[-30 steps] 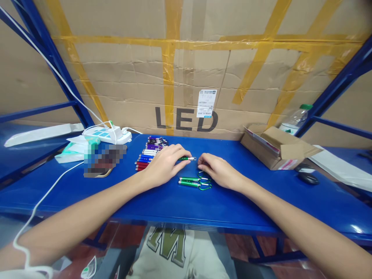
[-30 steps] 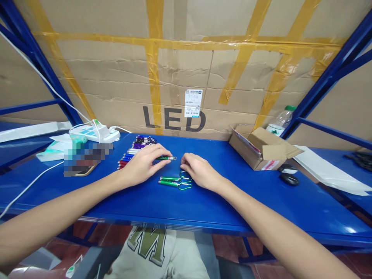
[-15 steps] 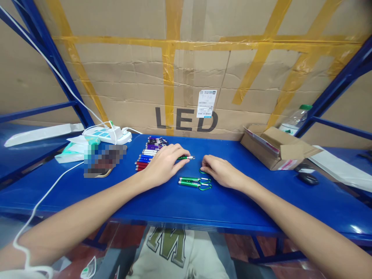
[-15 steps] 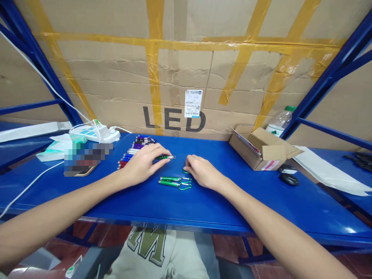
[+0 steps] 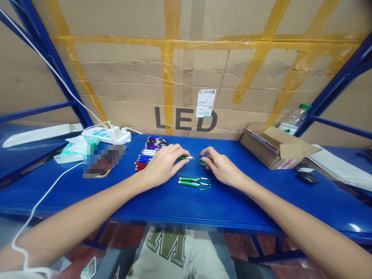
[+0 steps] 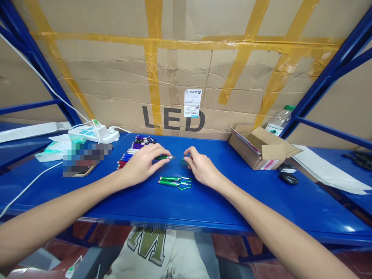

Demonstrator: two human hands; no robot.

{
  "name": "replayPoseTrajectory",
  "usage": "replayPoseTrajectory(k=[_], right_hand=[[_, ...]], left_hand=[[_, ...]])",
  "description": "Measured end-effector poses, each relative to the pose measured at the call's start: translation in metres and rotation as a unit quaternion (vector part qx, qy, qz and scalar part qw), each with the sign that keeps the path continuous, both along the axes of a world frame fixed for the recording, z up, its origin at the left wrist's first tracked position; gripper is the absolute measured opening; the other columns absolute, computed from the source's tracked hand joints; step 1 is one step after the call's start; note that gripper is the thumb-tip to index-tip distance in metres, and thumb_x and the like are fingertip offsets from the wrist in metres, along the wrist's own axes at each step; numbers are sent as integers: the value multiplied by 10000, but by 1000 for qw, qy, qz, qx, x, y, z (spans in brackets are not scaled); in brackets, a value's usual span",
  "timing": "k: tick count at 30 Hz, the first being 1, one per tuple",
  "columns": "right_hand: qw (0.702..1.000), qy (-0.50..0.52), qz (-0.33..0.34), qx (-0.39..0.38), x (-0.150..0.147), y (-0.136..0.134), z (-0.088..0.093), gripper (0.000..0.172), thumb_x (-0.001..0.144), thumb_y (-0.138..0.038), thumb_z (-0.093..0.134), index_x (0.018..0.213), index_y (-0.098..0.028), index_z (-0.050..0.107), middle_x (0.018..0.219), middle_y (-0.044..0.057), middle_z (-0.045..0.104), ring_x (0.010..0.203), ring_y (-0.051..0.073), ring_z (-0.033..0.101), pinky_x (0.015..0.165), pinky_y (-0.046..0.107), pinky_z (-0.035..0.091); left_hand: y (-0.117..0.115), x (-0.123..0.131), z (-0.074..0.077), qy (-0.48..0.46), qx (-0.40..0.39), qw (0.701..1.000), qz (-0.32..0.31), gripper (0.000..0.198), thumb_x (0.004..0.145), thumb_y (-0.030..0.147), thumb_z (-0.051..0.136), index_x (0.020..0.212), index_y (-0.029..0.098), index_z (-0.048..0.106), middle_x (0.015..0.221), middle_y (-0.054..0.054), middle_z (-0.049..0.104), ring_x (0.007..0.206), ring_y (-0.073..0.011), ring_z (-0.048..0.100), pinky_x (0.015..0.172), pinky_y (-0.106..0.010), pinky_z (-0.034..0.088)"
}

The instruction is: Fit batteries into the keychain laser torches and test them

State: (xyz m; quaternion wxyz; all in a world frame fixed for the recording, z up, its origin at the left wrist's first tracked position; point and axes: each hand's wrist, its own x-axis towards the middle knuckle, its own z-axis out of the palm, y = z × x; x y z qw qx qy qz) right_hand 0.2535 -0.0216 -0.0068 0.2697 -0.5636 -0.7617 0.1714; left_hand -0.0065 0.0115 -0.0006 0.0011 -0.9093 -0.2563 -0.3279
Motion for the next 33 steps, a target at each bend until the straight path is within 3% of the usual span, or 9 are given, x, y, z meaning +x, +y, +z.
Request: replayPoseTrajectory(k=[4,9,12,18,22,27,33], right_hand=[[1000,19,6,7,2,3,0,249,1092,-386,429,1004,-246,615,864,30,715,829,217,676,771,322,461],[998,58,-10,17,2,2,1,303,1098,-405,426,865,-246,537,788,5,697,708,182,603,712,310,426],[991,136,-3,8,0,4,-1,350,1076,-490,484,830,-243,516,719,-15,625,648,162,528,658,298,414],[952,307,6,-5,-1,7,1,546,954,-753,606,867,-215,638,674,-36,489,569,131,396,513,275,311],[934,353,-24,50,-1,5,6,548,925,-755,672,873,-210,699,634,-40,428,555,131,383,494,279,286],[906,417,-33,71,-1,3,10,534,889,-737,746,867,-209,671,690,-27,511,541,104,418,479,261,327],[909,409,-33,72,-3,0,11,501,903,-714,743,899,-214,697,662,-31,491,535,112,399,462,259,304]], left_hand=[[-1,0,1,-2,-2,1000,-2,177,1111,325,589,1190,204,692,1158,-73,724,1086,-259,677,993,-452,542],[-1,0,2,-3,-5,1000,-4,187,1115,332,580,1198,208,693,1150,-76,722,1076,-257,679,979,-445,546],[-1,0,1,-3,-7,1000,-5,194,1119,339,570,1199,211,693,1145,-78,721,1070,-255,679,976,-445,547],[-1,0,2,-2,-6,1000,-9,204,1122,339,560,1203,210,695,1139,-82,726,1052,-250,685,959,-433,550],[-1,0,2,-4,-11,1000,-9,190,1117,326,571,1206,212,695,1145,-81,730,1055,-251,685,964,-433,545],[-2,0,1,-5,-16,1000,-10,178,1112,308,582,1206,208,697,1144,-80,730,1052,-250,683,957,-431,544],[-2,0,2,-5,-15,1000,-10,179,1114,313,581,1205,208,694,1141,-79,730,1048,-250,679,958,-437,542]])
